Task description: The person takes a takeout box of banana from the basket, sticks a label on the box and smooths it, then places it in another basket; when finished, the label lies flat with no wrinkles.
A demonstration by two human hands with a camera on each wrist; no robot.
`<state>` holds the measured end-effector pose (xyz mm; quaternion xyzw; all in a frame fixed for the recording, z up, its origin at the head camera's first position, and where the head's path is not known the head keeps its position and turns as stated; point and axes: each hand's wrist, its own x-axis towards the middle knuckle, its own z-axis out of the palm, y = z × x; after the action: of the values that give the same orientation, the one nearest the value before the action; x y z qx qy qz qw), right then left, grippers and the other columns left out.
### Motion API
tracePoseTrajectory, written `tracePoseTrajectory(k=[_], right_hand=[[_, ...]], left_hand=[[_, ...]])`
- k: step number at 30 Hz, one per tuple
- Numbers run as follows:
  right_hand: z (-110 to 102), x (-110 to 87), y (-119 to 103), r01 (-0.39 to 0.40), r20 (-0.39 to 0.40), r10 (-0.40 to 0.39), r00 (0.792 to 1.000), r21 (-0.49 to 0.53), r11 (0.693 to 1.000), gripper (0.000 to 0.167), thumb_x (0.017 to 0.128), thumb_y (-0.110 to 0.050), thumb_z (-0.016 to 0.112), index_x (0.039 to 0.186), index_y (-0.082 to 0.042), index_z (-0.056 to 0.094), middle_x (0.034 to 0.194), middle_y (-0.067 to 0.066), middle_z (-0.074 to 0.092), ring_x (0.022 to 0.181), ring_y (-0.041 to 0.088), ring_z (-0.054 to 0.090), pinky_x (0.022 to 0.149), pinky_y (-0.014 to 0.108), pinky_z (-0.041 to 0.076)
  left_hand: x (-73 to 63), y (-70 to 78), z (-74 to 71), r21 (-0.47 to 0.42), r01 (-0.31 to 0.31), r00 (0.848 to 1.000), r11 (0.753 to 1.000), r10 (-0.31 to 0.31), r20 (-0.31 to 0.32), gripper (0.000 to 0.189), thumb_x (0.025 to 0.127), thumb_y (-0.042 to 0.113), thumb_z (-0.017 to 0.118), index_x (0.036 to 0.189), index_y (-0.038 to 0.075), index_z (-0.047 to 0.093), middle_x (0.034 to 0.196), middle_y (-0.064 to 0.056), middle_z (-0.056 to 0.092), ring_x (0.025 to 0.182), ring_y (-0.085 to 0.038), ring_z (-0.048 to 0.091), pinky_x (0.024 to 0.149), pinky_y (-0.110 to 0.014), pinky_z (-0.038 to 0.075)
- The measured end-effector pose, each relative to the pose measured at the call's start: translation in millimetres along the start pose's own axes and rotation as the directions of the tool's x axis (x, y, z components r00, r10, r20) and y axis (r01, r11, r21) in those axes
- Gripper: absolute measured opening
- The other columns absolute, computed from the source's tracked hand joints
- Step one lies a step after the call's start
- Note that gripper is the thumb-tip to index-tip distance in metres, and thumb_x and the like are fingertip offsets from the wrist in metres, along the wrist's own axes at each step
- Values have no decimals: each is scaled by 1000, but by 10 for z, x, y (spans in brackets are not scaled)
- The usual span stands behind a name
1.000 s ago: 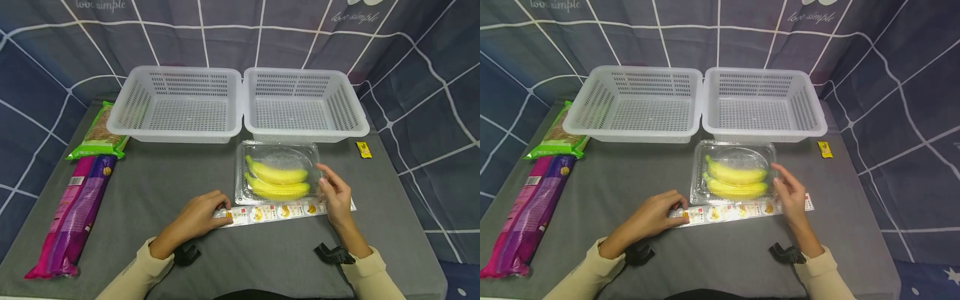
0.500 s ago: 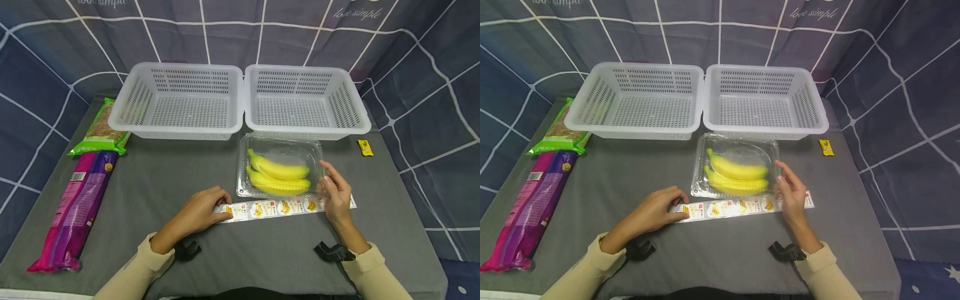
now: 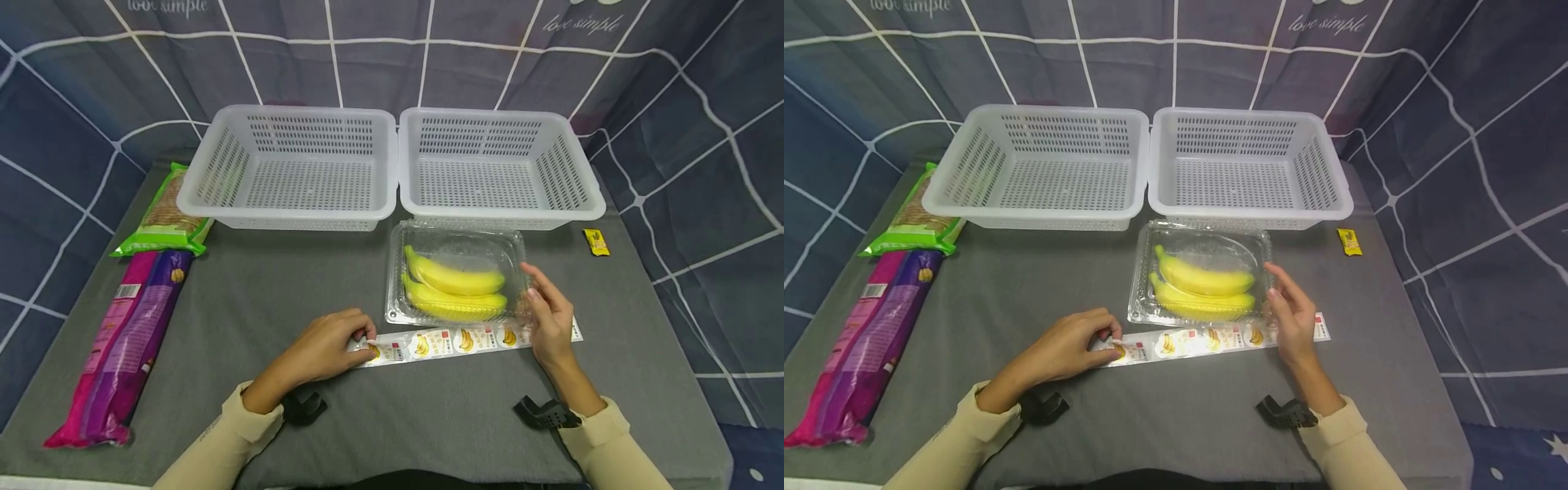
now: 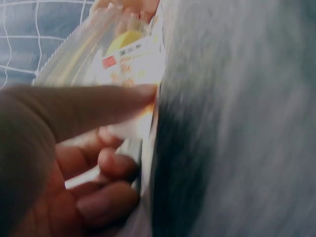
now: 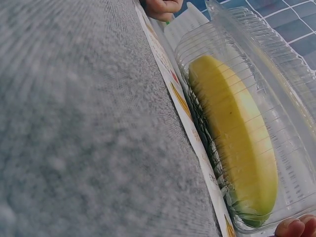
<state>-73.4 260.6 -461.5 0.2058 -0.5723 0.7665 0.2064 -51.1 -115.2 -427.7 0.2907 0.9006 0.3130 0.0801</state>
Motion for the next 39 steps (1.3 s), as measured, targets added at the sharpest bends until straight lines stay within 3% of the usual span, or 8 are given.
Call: tracePoseTrajectory(k=[6,11,21,29,34,39], right_hand=[[-1,-10,8,-11,-4,11,1000,-17,1000,37,98,11,45,133,21,53,69,3,43,57,16,36,50,21,38],[-4,-7,3,-29,-11,29,1000,-32,999,37,98,9,46,134,19,54,69,7,43,58,18,36,52,21,41],[-7,-2,13,-32,-20,31,999,-46,998,37,98,8,48,133,17,56,71,5,44,58,17,37,53,19,43],[-10,-2,7,-33,-29,31,999,-79,996,37,98,6,49,133,16,57,71,0,44,60,14,35,52,19,40],[-25,-11,10,-48,-33,46,998,-81,996,37,99,6,49,134,14,58,72,0,44,60,13,37,53,18,42],[-41,-23,8,-50,-36,48,998,-79,996,37,99,6,49,134,14,58,72,2,46,60,13,41,55,18,46]], left_hand=[[5,-50,-16,-140,-9,1000,990,7,-13,8,96,23,74,92,25,69,81,12,52,71,-9,49,65,-25,42],[36,-57,-29,-175,2,1000,984,-4,-11,11,97,21,73,88,25,69,78,13,51,69,-8,48,63,-25,42],[45,-136,-142,-304,120,993,945,-112,44,8,99,27,71,92,22,71,66,10,41,61,-6,42,61,-23,38],[6,-149,-343,-304,163,985,939,-173,-6,12,99,31,70,97,20,73,60,8,33,52,-6,31,54,-26,37],[10,-116,-435,-264,116,988,958,-138,-66,11,100,29,69,99,18,72,57,10,31,48,-4,29,49,-26,35],[42,-52,-581,-161,54,986,985,-78,-148,9,101,23,69,98,15,71,56,12,31,48,-3,28,47,-26,31]])
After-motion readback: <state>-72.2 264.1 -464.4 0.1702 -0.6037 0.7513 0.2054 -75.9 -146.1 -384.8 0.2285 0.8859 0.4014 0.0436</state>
